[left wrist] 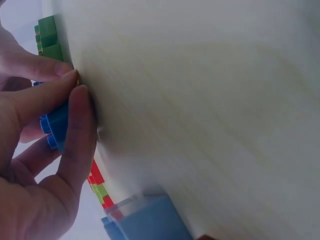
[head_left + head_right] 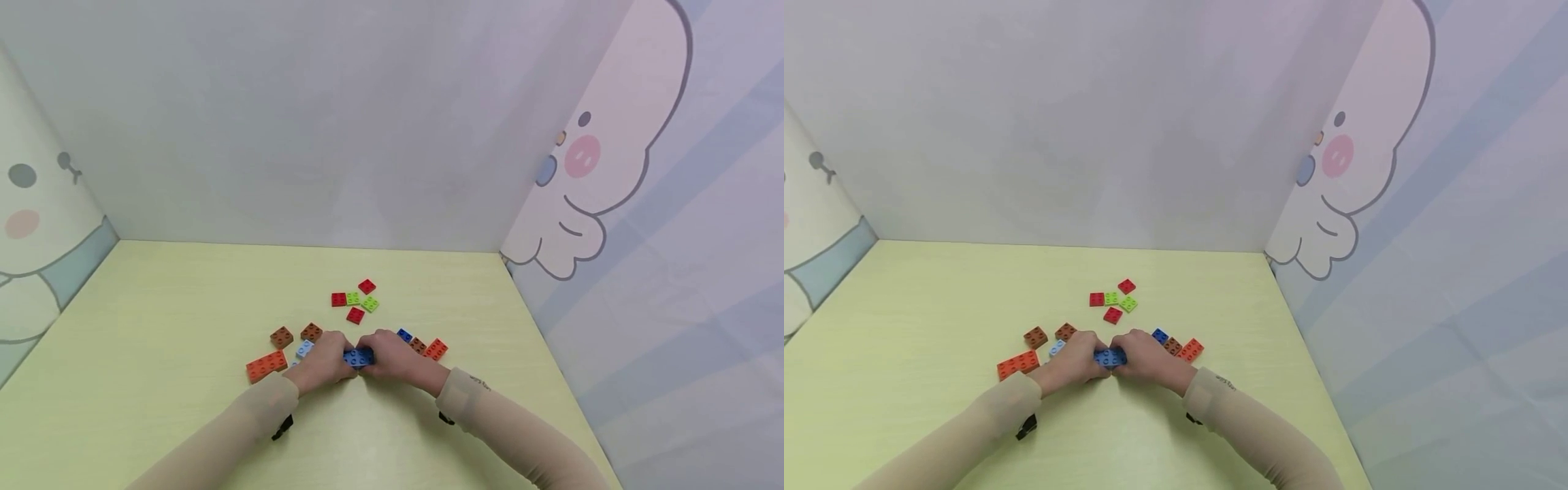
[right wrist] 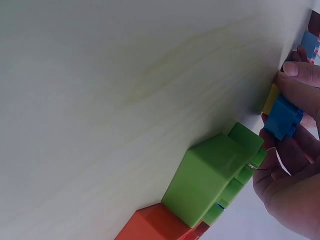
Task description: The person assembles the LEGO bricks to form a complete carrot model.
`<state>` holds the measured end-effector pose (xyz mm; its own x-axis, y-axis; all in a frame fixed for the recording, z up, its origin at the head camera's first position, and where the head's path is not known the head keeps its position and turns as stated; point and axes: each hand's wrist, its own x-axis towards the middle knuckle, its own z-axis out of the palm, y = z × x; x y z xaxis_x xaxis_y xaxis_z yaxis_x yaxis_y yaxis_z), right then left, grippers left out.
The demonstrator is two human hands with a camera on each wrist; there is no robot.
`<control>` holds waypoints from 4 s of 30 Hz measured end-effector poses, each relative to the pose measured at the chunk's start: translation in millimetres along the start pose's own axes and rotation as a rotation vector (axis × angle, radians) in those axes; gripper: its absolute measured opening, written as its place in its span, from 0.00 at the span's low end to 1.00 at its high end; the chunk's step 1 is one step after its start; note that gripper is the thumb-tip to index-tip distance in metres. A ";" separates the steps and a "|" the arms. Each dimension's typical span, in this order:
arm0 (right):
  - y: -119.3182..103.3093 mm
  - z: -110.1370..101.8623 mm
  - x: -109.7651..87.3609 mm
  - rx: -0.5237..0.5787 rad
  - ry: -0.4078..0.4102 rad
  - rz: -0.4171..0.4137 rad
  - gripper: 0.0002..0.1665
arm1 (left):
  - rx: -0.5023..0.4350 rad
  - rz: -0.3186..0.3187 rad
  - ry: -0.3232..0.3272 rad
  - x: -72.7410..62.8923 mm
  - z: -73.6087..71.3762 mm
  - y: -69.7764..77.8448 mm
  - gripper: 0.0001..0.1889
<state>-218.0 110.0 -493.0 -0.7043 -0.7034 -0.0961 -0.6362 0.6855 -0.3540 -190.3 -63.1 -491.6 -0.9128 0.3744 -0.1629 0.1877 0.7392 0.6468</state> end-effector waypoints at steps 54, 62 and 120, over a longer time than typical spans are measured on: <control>86.0 -53.3 -97.8 0.020 -0.094 0.191 0.27 | -0.019 -0.027 -0.001 -1.5 3.3 1.2 0.22; 94.9 -53.5 -102.9 -0.094 -0.046 0.144 0.20 | -0.020 -0.025 0.007 -2.7 3.2 -1.8 0.22; 1.4 -36.4 1.5 0.065 0.024 0.087 0.18 | 0.004 -0.040 0.065 14.0 -8.0 -2.2 0.10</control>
<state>-231.4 116.8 -459.8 -0.7640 -0.6363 -0.1072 -0.5511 0.7298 -0.4045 -206.4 -64.0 -489.4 -0.9412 0.3075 -0.1397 0.1521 0.7551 0.6377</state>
